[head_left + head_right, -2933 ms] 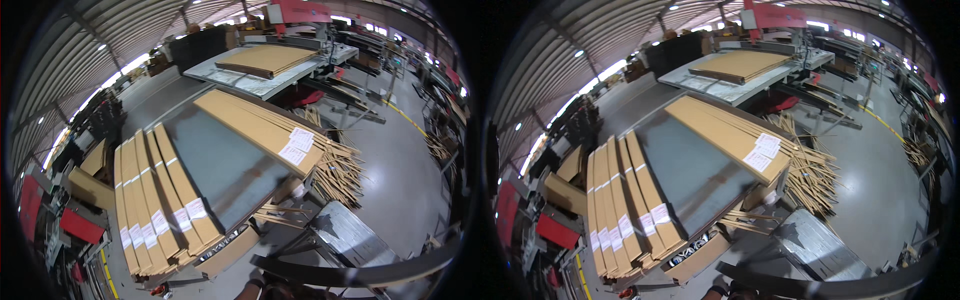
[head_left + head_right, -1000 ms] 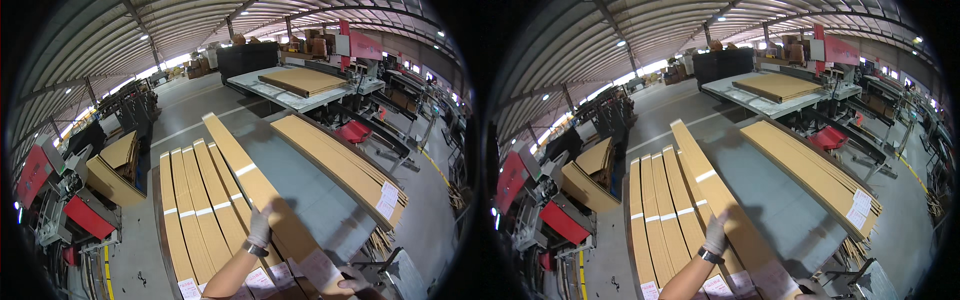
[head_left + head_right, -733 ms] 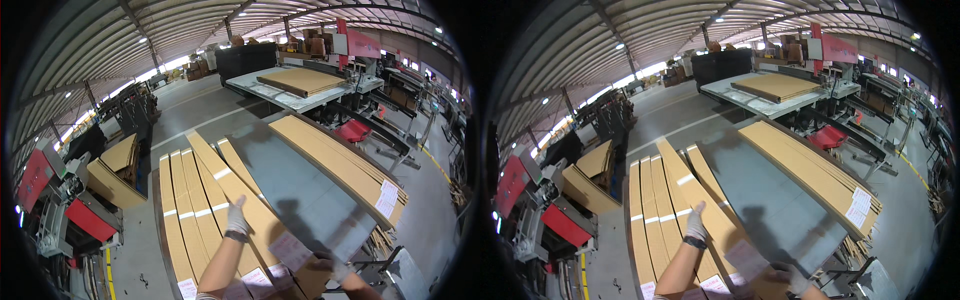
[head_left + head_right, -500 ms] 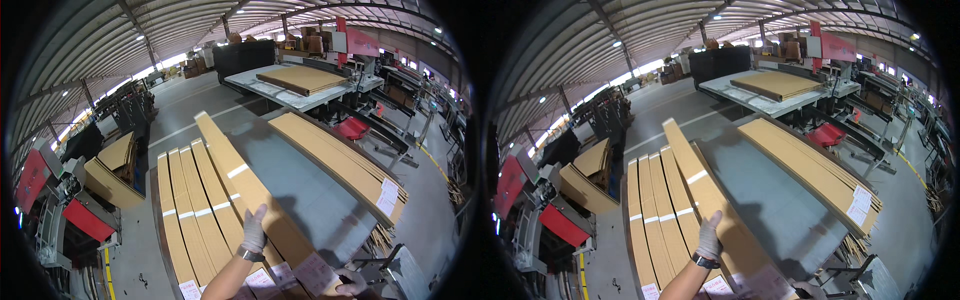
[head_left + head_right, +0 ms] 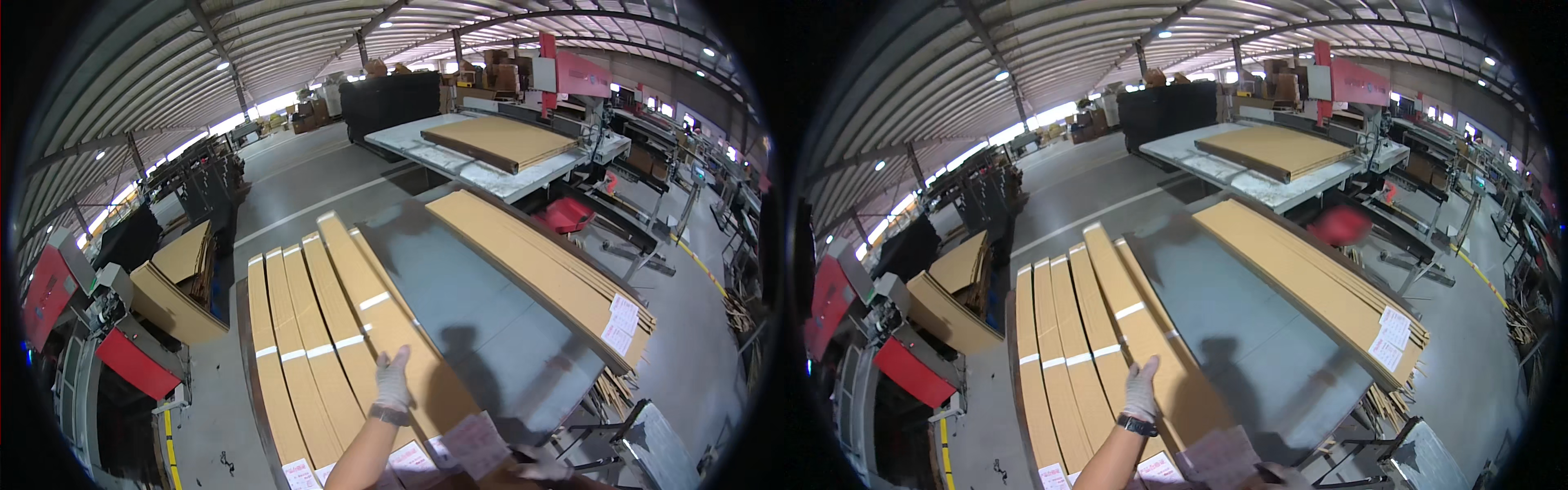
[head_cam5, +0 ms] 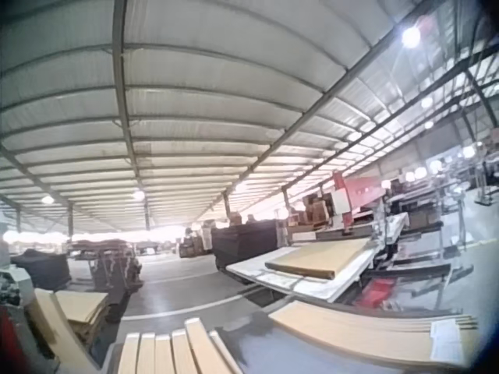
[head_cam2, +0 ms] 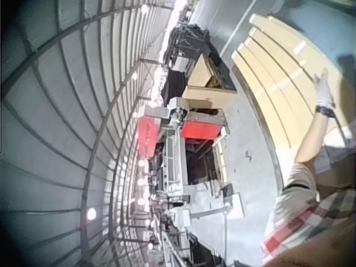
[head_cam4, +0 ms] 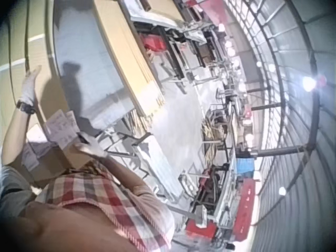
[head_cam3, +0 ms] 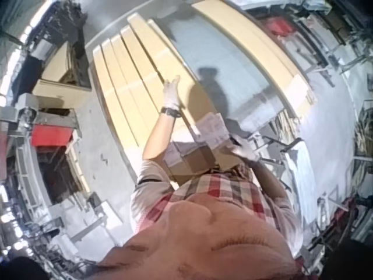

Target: Bundling and taping long strips of building materials together.

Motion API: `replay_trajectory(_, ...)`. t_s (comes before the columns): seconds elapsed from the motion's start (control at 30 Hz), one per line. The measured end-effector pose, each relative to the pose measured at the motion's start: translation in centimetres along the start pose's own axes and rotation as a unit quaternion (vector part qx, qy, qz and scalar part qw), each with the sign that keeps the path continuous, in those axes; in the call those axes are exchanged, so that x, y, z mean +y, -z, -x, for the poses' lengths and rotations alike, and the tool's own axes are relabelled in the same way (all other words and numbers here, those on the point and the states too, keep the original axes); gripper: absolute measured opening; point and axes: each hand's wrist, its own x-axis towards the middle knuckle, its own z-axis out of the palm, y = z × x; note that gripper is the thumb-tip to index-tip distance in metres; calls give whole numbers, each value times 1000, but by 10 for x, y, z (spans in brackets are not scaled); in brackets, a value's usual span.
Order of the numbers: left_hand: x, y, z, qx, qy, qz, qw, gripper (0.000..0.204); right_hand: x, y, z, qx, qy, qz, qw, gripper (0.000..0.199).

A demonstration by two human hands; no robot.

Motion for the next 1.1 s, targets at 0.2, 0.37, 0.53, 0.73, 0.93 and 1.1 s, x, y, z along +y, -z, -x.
replay_trajectory(0.2, 1, -38, 17, -266, -488, -650, 518, 26, -47, -15, -47, -183, 76, 86, 976, 64)
replay_trajectory(0.37, -36, -32, 20, -306, -430, -762, 375, 13, 28, 46, 1, 156, 114, -68, 979, 16)
replay_trajectory(0.53, -56, -57, 51, -151, -565, -601, 545, 12, 100, 169, 66, 492, 95, -349, 792, 5)
replay_trajectory(0.73, -173, -334, 127, -355, -595, -546, 471, 59, 221, 275, -16, 507, -45, -376, 775, 54)
replay_trajectory(0.93, -249, -379, 84, -294, -552, -591, 510, 36, 200, 270, -64, 284, 93, -637, 711, 40)
replay_trajectory(1.1, -238, -372, 126, -244, -432, -608, 620, 21, 236, 232, -41, 193, 119, -572, 788, 50)
